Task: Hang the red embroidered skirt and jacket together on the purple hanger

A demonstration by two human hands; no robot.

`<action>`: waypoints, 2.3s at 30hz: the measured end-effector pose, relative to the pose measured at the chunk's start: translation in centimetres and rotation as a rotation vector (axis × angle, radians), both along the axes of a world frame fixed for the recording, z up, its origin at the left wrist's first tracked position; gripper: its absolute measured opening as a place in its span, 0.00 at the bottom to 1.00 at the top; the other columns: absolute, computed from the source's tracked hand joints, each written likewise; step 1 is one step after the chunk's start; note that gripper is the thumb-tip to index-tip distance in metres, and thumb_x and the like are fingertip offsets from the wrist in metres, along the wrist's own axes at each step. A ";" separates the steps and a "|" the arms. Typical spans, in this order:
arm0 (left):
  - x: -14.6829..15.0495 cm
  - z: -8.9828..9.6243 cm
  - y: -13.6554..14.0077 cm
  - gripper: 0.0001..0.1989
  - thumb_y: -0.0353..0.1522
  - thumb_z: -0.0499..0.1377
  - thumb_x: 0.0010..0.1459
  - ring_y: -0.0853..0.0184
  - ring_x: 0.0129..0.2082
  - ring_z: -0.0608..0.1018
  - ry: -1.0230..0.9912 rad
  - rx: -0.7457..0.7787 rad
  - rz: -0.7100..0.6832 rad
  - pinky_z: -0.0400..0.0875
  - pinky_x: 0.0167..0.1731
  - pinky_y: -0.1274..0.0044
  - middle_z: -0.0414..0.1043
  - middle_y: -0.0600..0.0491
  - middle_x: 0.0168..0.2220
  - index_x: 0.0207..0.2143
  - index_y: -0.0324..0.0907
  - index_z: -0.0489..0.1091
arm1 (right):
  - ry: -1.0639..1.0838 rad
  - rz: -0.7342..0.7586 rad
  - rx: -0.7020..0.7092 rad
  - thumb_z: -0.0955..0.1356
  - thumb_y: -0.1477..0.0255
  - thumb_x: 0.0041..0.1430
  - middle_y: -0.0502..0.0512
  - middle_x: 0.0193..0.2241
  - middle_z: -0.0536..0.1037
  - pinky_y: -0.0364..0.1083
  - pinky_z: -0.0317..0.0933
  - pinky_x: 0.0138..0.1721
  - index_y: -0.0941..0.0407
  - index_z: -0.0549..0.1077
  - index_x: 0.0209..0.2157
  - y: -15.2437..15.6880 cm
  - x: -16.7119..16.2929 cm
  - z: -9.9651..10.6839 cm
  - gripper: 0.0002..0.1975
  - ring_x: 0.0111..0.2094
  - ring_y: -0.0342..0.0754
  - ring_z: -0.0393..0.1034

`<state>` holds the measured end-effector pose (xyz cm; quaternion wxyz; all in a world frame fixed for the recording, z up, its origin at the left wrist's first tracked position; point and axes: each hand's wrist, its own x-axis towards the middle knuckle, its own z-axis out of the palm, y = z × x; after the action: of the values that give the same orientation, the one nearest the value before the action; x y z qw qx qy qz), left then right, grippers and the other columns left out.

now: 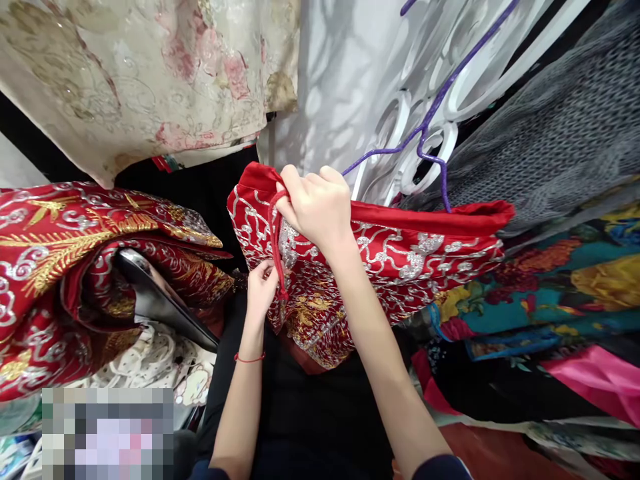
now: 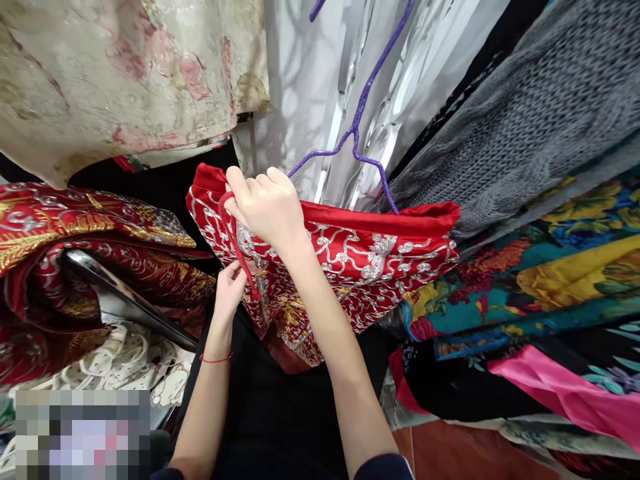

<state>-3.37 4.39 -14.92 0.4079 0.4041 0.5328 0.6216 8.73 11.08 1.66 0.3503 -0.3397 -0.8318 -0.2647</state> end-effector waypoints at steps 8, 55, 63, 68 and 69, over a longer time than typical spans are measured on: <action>0.3 0.1 -0.1 0.19 0.45 0.68 0.46 0.65 0.32 0.80 -0.138 0.099 0.004 0.77 0.36 0.73 0.79 0.52 0.32 0.33 0.41 0.72 | -0.025 -0.025 0.023 0.53 0.72 0.71 0.50 0.23 0.71 0.48 0.54 0.45 0.62 0.72 0.48 -0.1 0.0 -0.1 0.19 0.29 0.45 0.64; -0.6 5.1 -3.3 0.13 0.39 0.71 0.45 0.70 0.34 0.75 -0.249 0.131 -0.114 0.79 0.41 0.76 0.72 0.55 0.33 0.30 0.42 0.74 | -0.014 -0.062 -0.008 0.56 0.75 0.67 0.52 0.23 0.74 0.48 0.53 0.41 0.62 0.73 0.47 -1.3 -0.2 0.7 0.17 0.28 0.47 0.62; -1.3 4.6 -3.6 0.12 0.41 0.68 0.54 0.68 0.39 0.76 -0.149 0.159 -0.238 0.74 0.49 0.76 0.74 0.53 0.36 0.35 0.44 0.75 | -0.032 -0.073 -0.046 0.57 0.75 0.65 0.52 0.24 0.72 0.50 0.54 0.43 0.63 0.74 0.48 -1.3 -0.1 0.4 0.18 0.29 0.48 0.63; -2.2 5.4 -4.0 0.14 0.44 0.66 0.55 0.64 0.36 0.79 -0.014 0.118 -0.253 0.74 0.43 0.75 0.77 0.51 0.32 0.35 0.44 0.75 | -0.021 -0.010 -0.046 0.58 0.73 0.66 0.59 0.35 0.78 0.53 0.55 0.50 0.60 0.73 0.50 -1.8 -0.2 0.6 0.17 0.40 0.52 0.68; -2.3 5.4 -4.2 0.14 0.45 0.66 0.55 0.64 0.34 0.79 -0.007 0.113 -0.244 0.74 0.40 0.75 0.77 0.51 0.30 0.35 0.44 0.74 | 0.001 0.003 -0.039 0.60 0.71 0.66 0.61 0.40 0.78 0.55 0.55 0.52 0.59 0.72 0.52 -2.4 -0.2 0.3 0.17 0.45 0.54 0.68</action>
<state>-5.69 0.23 -9.51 0.4588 0.4860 0.4423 0.5981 8.54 8.69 2.00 0.3443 -0.3455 -0.8371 -0.2477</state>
